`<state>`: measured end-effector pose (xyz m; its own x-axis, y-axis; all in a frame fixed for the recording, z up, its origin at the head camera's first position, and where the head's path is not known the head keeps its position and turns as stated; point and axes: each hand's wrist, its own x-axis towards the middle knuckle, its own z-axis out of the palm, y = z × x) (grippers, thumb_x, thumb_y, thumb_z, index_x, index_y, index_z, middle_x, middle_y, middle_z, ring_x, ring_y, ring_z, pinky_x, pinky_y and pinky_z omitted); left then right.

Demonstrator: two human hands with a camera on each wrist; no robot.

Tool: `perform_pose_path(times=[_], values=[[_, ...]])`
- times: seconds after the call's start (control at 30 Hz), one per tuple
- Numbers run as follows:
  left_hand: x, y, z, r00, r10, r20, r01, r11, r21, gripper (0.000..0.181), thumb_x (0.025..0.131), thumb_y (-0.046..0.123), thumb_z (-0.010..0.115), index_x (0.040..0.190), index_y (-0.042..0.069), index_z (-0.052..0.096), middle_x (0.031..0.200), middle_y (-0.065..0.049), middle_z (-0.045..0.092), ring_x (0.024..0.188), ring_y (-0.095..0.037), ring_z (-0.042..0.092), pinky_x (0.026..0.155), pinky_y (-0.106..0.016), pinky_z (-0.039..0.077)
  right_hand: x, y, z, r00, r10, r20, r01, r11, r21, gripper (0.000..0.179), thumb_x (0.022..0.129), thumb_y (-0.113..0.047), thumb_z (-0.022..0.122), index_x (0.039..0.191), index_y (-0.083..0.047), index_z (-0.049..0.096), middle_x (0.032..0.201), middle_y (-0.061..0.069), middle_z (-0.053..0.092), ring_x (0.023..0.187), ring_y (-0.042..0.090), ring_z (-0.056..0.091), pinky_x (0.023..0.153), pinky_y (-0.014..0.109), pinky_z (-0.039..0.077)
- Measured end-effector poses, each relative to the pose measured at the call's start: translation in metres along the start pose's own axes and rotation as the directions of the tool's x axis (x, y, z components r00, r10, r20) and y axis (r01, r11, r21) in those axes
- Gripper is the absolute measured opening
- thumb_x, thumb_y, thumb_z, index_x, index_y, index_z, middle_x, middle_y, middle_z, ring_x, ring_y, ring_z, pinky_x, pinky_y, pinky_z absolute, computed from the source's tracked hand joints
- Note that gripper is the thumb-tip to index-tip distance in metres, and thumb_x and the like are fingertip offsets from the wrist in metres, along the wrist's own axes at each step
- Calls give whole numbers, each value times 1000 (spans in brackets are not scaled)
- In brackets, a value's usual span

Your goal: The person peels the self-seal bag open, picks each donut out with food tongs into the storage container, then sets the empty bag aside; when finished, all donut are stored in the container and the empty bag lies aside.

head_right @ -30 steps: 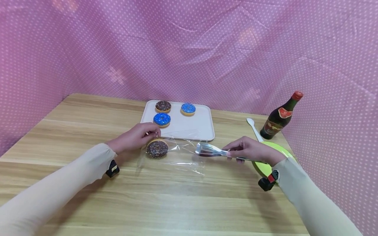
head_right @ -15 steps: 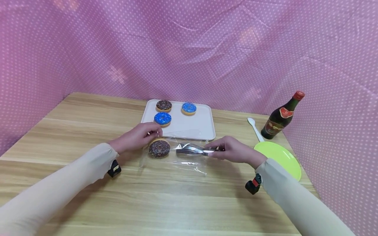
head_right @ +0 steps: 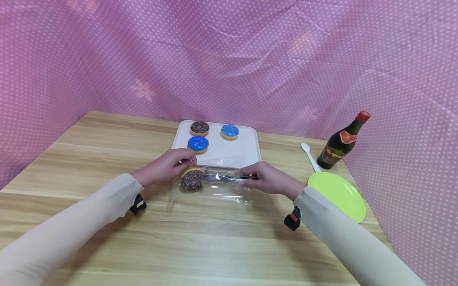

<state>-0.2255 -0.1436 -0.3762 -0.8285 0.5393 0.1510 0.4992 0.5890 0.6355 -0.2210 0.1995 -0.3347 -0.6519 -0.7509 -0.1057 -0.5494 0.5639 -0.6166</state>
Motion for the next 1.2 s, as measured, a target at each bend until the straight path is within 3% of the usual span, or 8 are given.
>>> perform_pose_path(times=[0.13,0.43,0.63,0.93,1.2], values=[[-2,1,-1,1000,-14,2,14,1000,-9,18,103,-2,57,102,12,69,99,-4,67,95,-19,58,89,-36,54,5,0,3,1000,-7,-26,7,1000,-2,29,98,-10,72,127,-5,73,94,6,73,60,0,43,56,21,38],[-1,1,1,999,35,-5,-35,999,1,18,101,-4,58,101,10,69,97,-5,67,93,-19,57,86,-36,53,14,-1,10,1000,-6,-30,6,1000,21,31,97,-14,75,125,-1,74,105,12,78,56,-1,36,53,20,35],[-1,0,1,1000,30,-5,-30,1000,-1,19,102,-4,58,100,11,69,96,-5,66,92,-18,57,86,-35,53,13,-2,10,1000,-2,-26,2,1000,-1,31,97,-13,74,127,-5,74,112,11,79,55,-1,34,54,20,34],[-2,-2,-1,1000,5,-4,-5,1000,-10,19,101,-4,59,101,12,69,96,-3,65,92,-18,57,85,-34,53,6,0,4,1000,10,18,-11,999,49,32,99,-13,71,130,-7,73,85,3,69,59,1,40,56,20,38],[-7,-6,-2,999,24,-31,-25,999,-30,18,101,-4,57,101,9,70,93,-8,65,88,-18,56,82,-34,52,-13,9,-4,999,49,13,-50,995,81,32,101,-16,70,132,-7,72,77,7,66,62,3,50,56,20,44]])
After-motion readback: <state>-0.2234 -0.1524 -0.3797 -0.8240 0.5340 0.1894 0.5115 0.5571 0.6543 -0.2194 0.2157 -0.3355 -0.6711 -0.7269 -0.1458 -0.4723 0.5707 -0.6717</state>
